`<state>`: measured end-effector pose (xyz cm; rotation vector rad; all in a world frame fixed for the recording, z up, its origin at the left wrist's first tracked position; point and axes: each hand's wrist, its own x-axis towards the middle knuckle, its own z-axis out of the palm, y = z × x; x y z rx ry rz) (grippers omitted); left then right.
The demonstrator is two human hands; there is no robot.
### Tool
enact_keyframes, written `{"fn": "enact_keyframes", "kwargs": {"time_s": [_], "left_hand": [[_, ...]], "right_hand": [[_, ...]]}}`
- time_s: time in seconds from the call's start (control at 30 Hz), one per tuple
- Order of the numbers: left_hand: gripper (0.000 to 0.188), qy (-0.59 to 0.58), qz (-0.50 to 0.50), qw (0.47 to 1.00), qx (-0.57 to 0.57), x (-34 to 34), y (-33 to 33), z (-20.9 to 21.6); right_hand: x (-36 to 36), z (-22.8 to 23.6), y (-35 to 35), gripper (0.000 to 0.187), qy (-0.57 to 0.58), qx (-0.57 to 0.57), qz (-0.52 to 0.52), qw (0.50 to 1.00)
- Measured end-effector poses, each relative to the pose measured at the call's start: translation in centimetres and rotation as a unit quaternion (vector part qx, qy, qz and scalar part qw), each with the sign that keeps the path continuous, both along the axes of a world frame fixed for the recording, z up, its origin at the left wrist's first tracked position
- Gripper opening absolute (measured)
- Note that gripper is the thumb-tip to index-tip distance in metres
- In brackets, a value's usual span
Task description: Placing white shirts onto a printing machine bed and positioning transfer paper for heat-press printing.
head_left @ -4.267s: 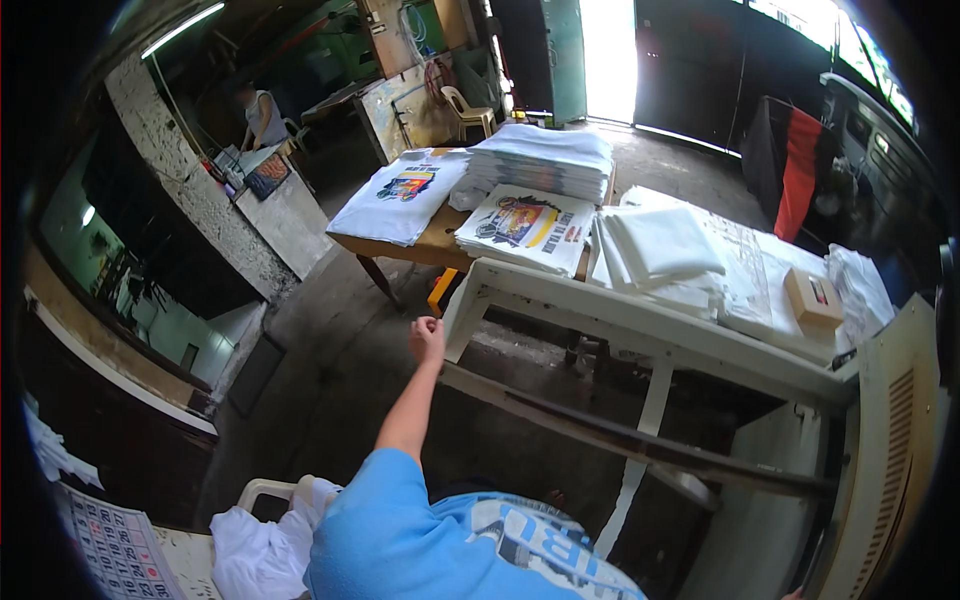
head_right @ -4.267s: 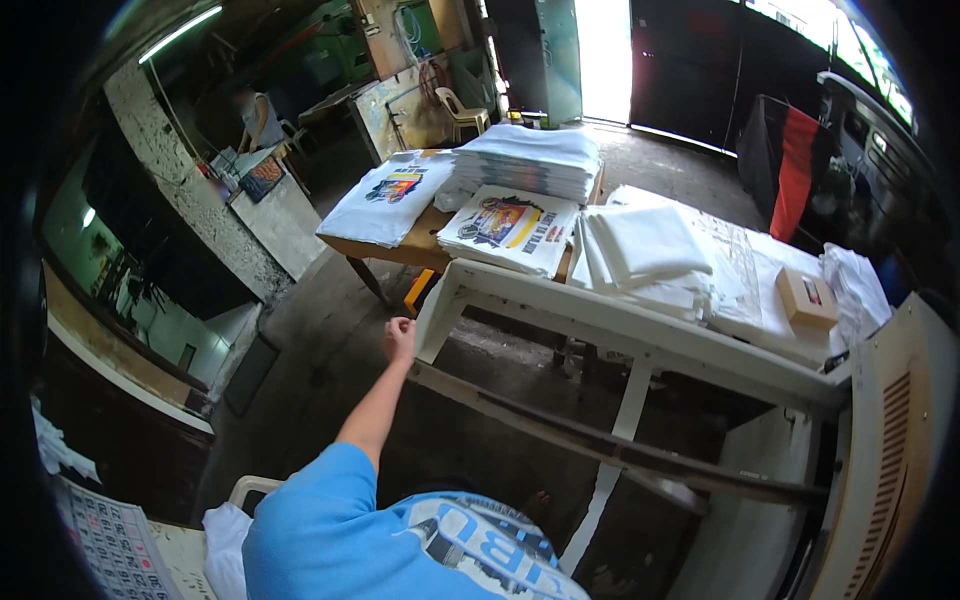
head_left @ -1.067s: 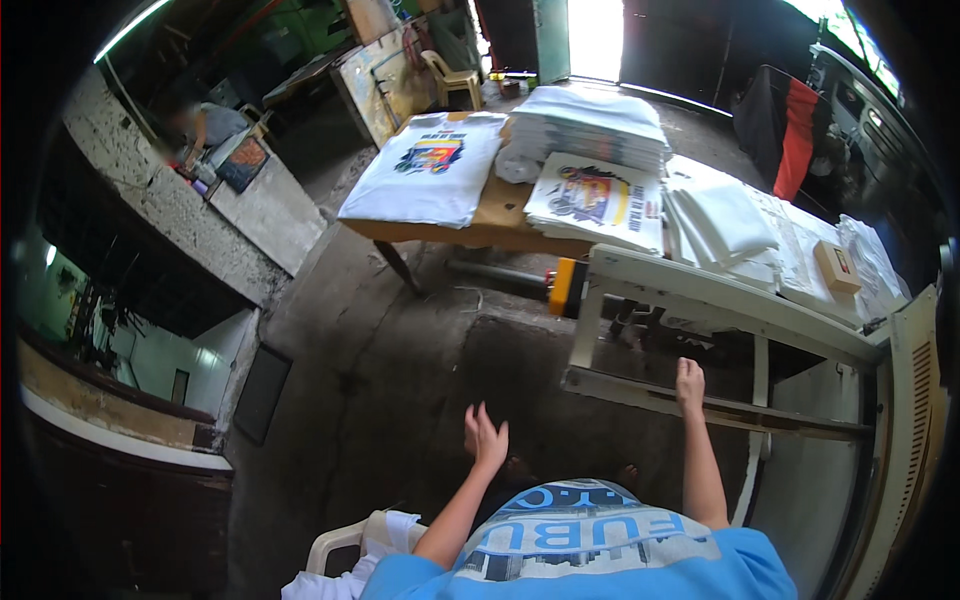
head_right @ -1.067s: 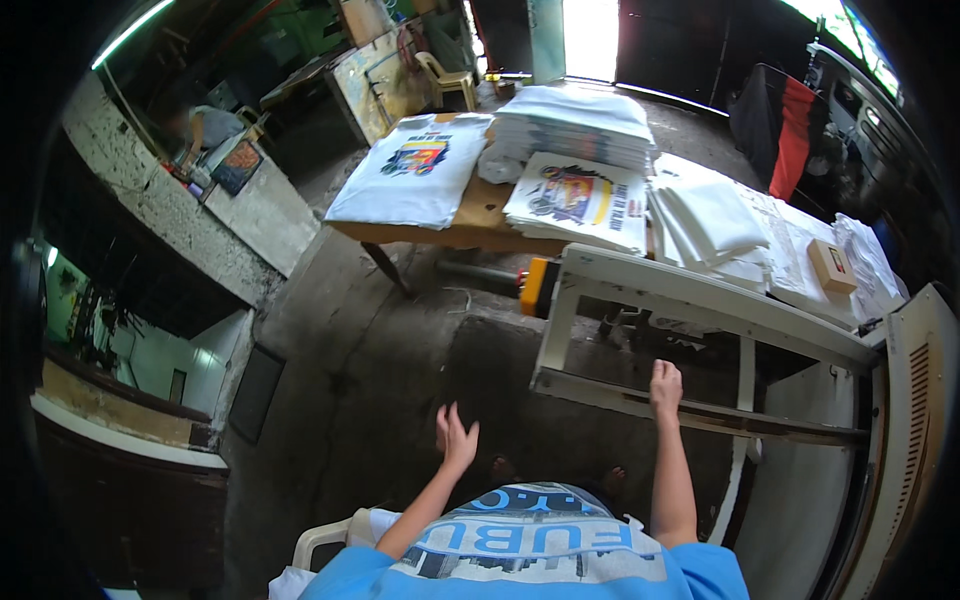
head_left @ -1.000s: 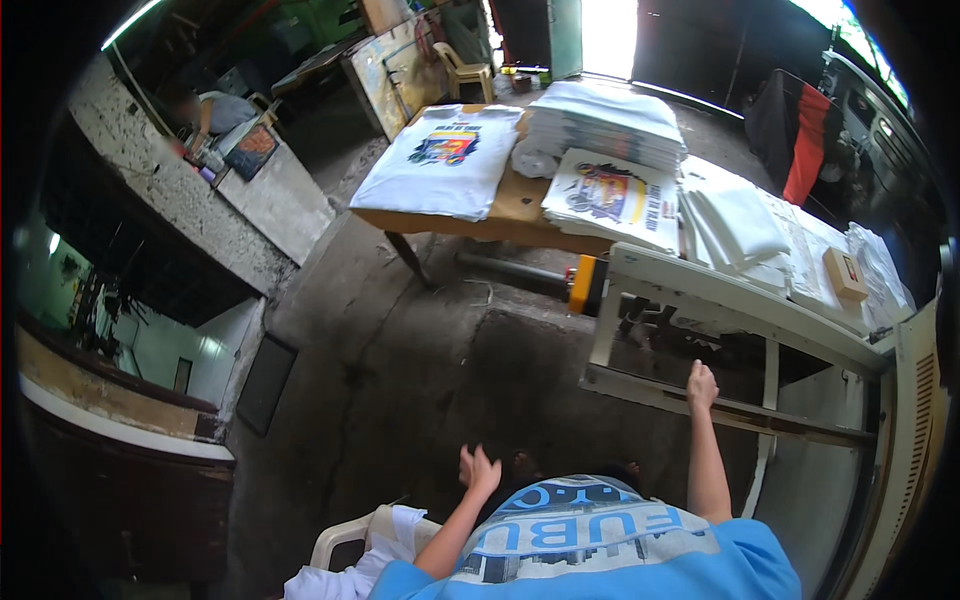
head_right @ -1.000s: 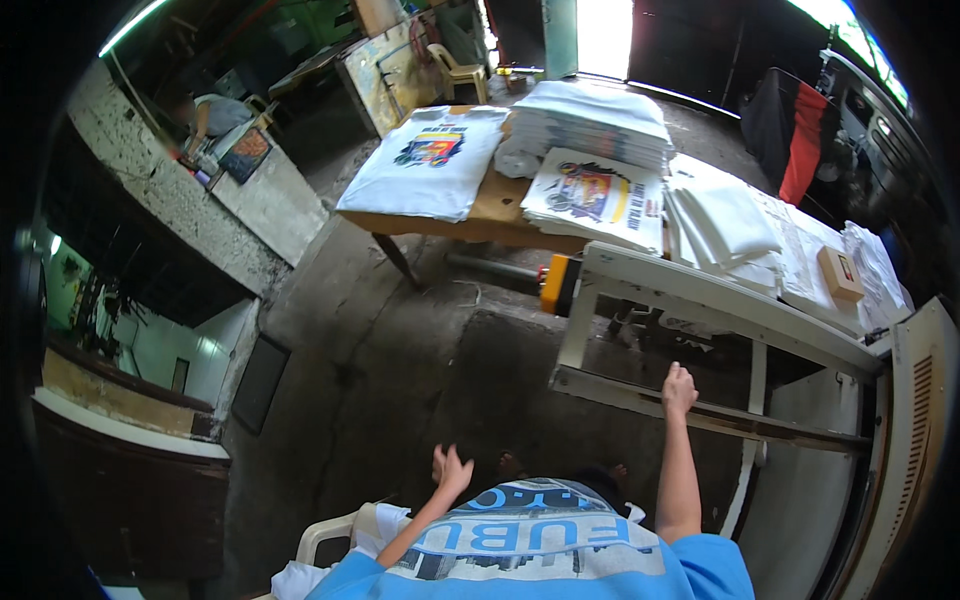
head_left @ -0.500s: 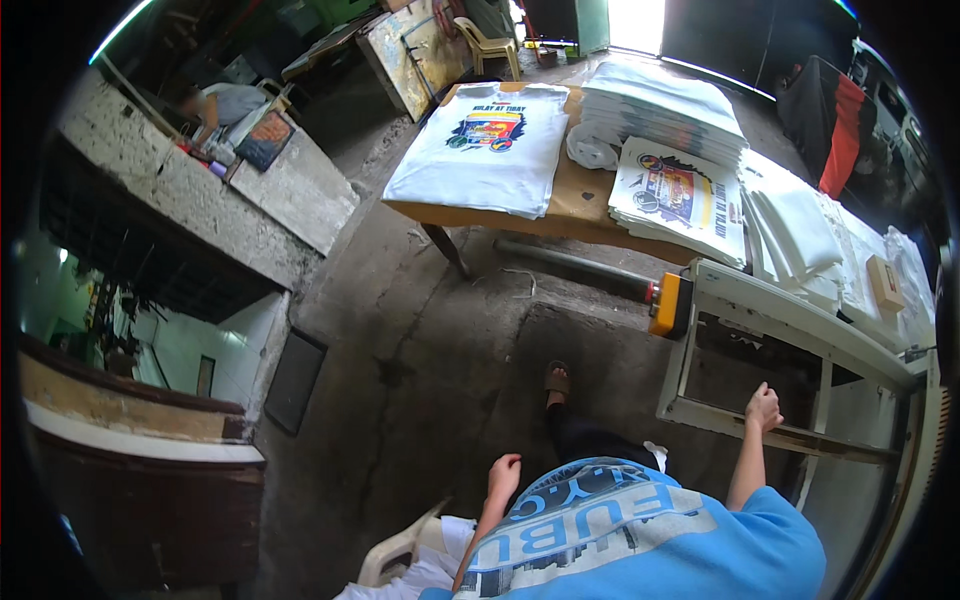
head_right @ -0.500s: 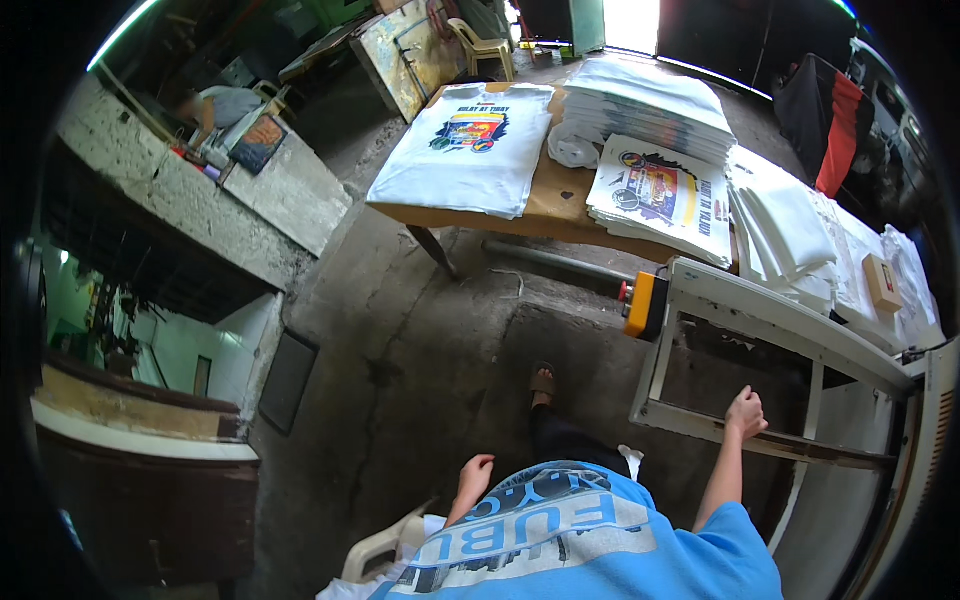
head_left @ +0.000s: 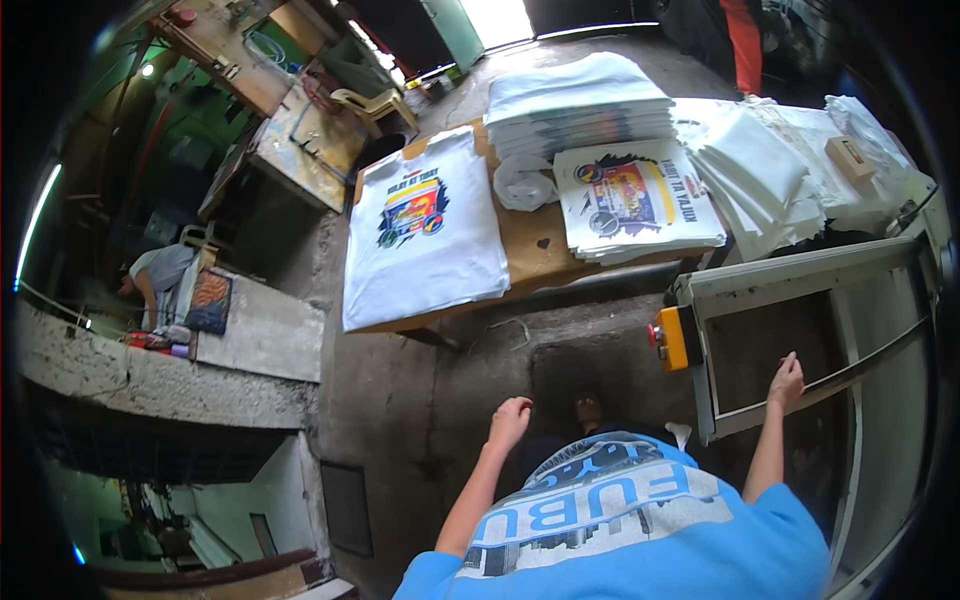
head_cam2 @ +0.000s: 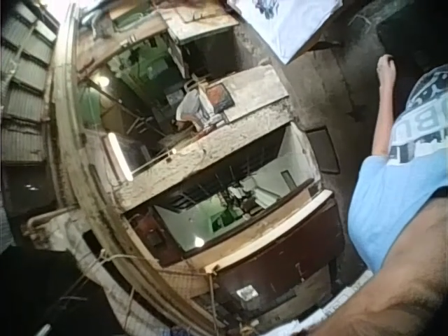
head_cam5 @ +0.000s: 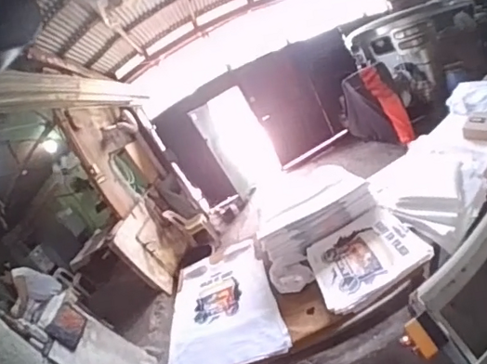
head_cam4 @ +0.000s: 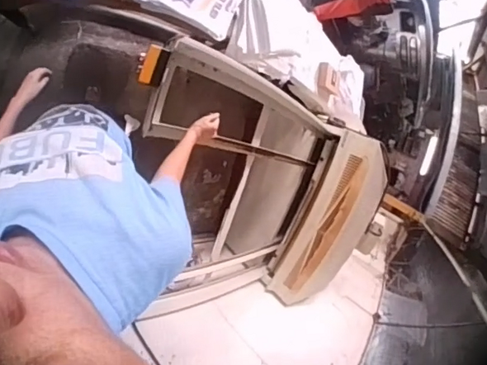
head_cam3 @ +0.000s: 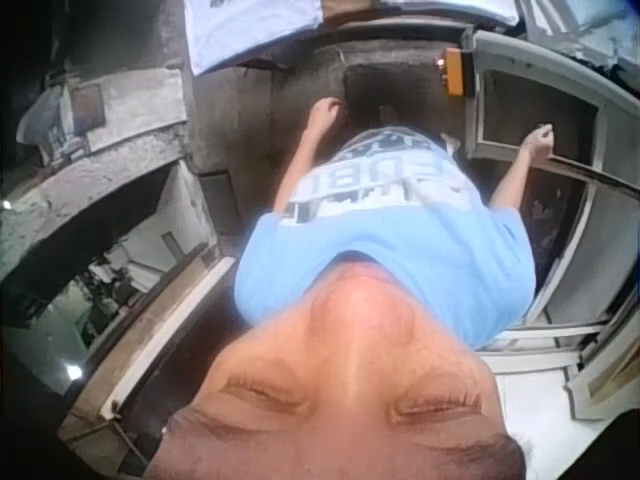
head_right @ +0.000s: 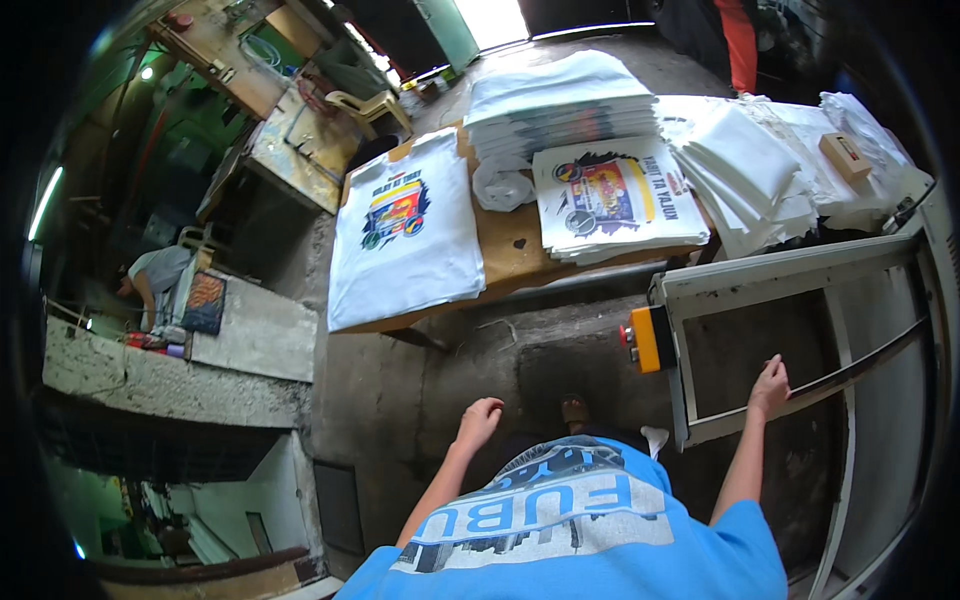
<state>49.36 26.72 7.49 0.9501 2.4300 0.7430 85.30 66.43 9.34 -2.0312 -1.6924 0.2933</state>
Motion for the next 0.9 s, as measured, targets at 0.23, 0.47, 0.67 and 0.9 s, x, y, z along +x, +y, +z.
{"fn": "enact_keyframes", "kwargs": {"time_s": [0.23,0.47,0.67,0.9], "left_hand": [[0.016,-0.046,-0.102,0.991,0.075,-7.7,9.0,0.1],[0.016,-0.105,-0.213,0.96,0.149,-12.5,16.3,0.5],[0.037,-0.069,-0.236,0.949,0.196,-19.5,22.6,1.2],[0.063,0.042,-0.321,0.932,0.162,-21.4,32.1,1.3]], "right_hand": [[-14.0,0.6,0.8,0.046,0.31,-0.13,0.111,0.935],[-22.9,0.9,2.9,0.066,0.434,-0.273,-0.049,0.857],[-22.9,2.4,1.8,0.071,0.252,-0.177,-0.158,0.938],[-26.2,5.7,-0.2,0.068,0.063,-0.105,-0.177,0.977]]}}
